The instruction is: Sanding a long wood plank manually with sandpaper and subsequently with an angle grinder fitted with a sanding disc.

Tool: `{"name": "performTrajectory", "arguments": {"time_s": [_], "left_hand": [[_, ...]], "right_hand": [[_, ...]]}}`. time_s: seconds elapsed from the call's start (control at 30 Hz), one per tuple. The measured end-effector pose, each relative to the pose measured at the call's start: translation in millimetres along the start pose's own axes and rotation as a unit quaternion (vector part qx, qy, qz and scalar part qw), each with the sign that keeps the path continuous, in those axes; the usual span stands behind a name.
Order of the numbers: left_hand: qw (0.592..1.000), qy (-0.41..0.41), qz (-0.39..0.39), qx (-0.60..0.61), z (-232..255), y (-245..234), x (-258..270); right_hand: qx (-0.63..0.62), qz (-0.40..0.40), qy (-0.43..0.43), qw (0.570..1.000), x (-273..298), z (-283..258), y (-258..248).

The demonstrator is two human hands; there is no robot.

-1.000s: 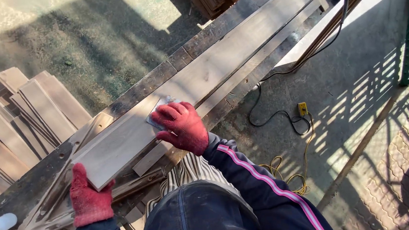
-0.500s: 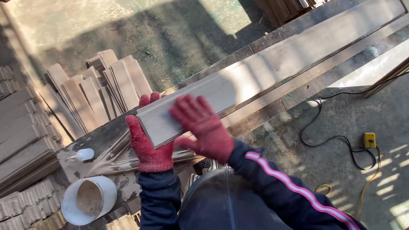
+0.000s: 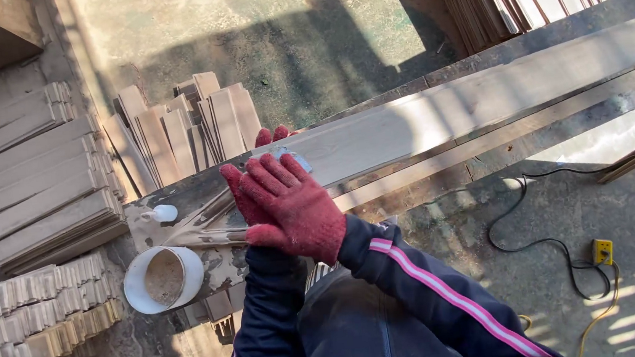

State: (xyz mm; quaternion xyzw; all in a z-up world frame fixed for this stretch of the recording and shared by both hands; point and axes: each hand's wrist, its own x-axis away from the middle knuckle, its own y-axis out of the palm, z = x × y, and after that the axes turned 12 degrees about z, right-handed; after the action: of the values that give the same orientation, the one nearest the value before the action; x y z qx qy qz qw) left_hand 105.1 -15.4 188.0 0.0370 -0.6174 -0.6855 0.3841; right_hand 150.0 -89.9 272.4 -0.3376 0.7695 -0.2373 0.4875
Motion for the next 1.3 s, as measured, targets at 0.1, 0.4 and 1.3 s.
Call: {"name": "performTrajectory", "arguments": {"time_s": [0.1, 0.4, 1.3], "left_hand": [[1.000, -0.010, 0.017, 0.009, 5, 7, 4], [1.000, -0.018, -0.013, 0.017, 7, 12, 3], [0.985, -0.060, -0.006, 0.162, 0, 19, -4]], "right_hand": [[0.046, 0.015, 0.040, 0.998, 33, 61, 15], [-0.017, -0.033, -0.018, 0.999, 41, 11, -22], [0.062, -0.066, 0.001, 0.996, -24, 1, -12]]}}
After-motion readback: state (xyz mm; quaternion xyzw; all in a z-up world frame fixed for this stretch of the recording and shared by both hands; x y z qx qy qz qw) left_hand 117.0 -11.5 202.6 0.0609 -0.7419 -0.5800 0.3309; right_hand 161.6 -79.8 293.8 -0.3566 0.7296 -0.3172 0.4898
